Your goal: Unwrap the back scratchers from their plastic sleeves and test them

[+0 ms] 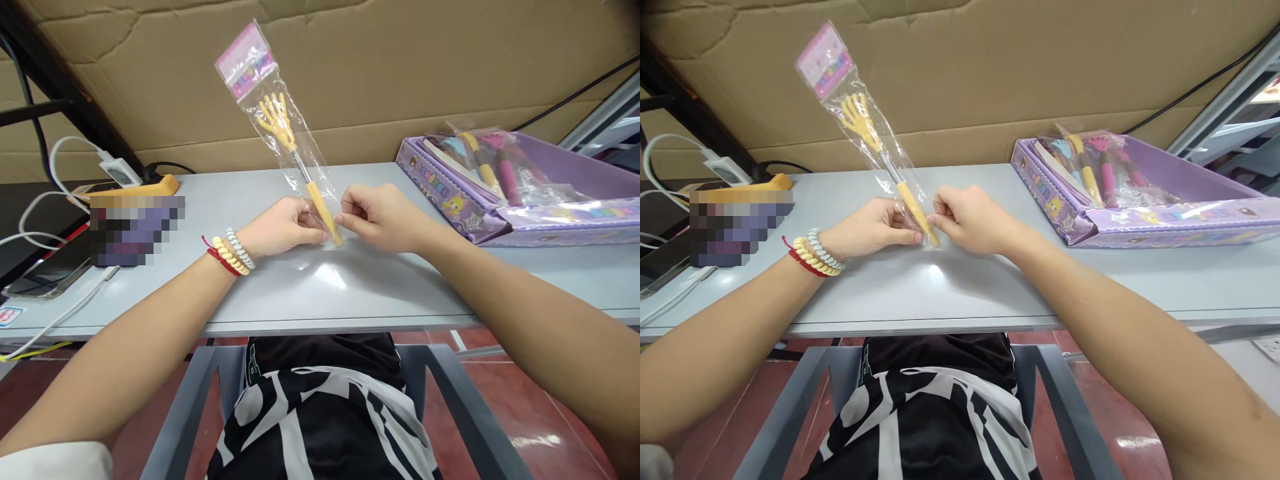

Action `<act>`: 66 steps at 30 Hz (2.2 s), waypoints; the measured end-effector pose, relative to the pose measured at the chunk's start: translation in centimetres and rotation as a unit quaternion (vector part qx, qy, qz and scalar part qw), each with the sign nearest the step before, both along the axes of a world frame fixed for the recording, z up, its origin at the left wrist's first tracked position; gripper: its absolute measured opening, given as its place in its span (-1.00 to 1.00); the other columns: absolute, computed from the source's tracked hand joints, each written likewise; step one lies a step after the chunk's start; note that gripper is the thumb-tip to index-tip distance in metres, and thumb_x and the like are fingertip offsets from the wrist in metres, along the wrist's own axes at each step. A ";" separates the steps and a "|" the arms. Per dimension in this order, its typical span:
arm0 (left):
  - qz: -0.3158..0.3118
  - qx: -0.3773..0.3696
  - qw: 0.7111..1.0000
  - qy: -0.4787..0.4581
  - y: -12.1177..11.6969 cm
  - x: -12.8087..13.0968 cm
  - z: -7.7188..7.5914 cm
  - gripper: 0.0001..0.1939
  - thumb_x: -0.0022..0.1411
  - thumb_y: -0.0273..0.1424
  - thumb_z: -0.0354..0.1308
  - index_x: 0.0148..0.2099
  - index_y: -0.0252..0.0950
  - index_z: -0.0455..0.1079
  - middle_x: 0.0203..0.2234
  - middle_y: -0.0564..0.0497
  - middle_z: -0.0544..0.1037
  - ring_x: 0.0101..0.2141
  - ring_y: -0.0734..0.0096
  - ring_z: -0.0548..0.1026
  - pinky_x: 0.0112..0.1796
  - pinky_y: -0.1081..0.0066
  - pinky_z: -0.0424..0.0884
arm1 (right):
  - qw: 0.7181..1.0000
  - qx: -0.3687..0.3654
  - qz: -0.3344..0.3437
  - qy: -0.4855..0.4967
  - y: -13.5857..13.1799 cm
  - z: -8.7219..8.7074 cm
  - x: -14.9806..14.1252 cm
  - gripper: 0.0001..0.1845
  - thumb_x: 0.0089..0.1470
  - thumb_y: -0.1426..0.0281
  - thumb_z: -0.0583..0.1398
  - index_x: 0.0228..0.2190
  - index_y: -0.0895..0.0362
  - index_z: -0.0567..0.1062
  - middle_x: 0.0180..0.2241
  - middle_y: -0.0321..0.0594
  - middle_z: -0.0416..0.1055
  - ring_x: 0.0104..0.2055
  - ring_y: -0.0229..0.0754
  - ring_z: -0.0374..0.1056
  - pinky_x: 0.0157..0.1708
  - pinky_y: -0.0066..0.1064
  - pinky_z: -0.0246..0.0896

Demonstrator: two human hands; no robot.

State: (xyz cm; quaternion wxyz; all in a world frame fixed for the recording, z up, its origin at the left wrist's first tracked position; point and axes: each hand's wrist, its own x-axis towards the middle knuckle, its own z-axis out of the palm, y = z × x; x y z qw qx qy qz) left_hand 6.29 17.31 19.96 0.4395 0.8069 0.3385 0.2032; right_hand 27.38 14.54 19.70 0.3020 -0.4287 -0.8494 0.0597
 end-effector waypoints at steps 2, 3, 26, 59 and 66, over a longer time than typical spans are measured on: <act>-0.001 -0.001 1.000 -0.001 -0.1 0.0 0.1 -0.78 0.11 -0.34 0.29 -0.21 -0.34 0.48 -0.44 0.00 0.58 -0.45 0.47 0.49 -0.40 0.44 0.39 | 1.000 -0.004 -0.003 -0.002 0.0 0.0 -0.1 -0.81 0.05 0.33 0.15 -0.50 0.09 0.23 -0.65 -0.40 0.18 -0.60 -0.33 0.00 -0.52 -0.42 -0.13; -0.007 -0.007 1.000 -0.009 -0.1 0.0 0.1 -0.77 0.10 -0.33 0.29 -0.19 -0.33 0.48 -0.43 0.00 0.58 -0.44 0.47 0.50 -0.39 0.44 0.40 | 1.000 -0.006 -0.003 -0.001 -0.1 0.0 -0.1 -0.81 0.06 0.33 0.15 -0.50 0.09 0.23 -0.65 -0.40 0.18 -0.60 -0.33 0.01 -0.52 -0.42 -0.13; -0.025 -0.015 0.999 -0.016 0.2 -0.1 -0.2 -0.70 0.01 -0.37 0.34 -0.20 -0.31 0.37 -0.50 0.03 0.54 -0.48 0.42 0.49 -0.47 0.42 0.39 | 0.995 -0.046 0.092 0.007 0.0 0.2 -0.3 -0.79 0.11 0.31 0.11 -0.47 0.10 0.18 -0.60 -0.43 0.18 -0.58 -0.38 0.01 -0.49 -0.47 -0.10; -0.044 -0.035 0.998 -0.029 -0.4 0.3 -0.3 -0.65 0.05 -0.30 0.32 -0.13 -0.33 0.40 -0.31 -0.03 0.58 -0.28 0.34 0.54 -0.23 0.30 0.48 | 0.988 -0.126 0.083 -0.017 0.0 0.7 -0.2 -0.73 0.10 0.27 0.15 -0.54 0.17 0.33 -0.65 -0.41 0.20 -0.58 -0.38 0.07 -0.45 -0.45 -0.08; -0.033 -0.022 0.999 -0.005 -0.3 0.3 0.0 -0.75 0.07 -0.33 0.32 -0.24 -0.33 0.40 -0.58 0.11 0.47 -0.53 0.53 0.42 -0.49 0.50 0.32 | 0.990 -0.121 0.078 0.006 -0.3 0.5 -0.3 -0.75 0.07 0.24 0.18 -0.49 0.16 0.36 -0.65 -0.41 0.23 -0.58 -0.37 0.10 -0.47 -0.45 -0.05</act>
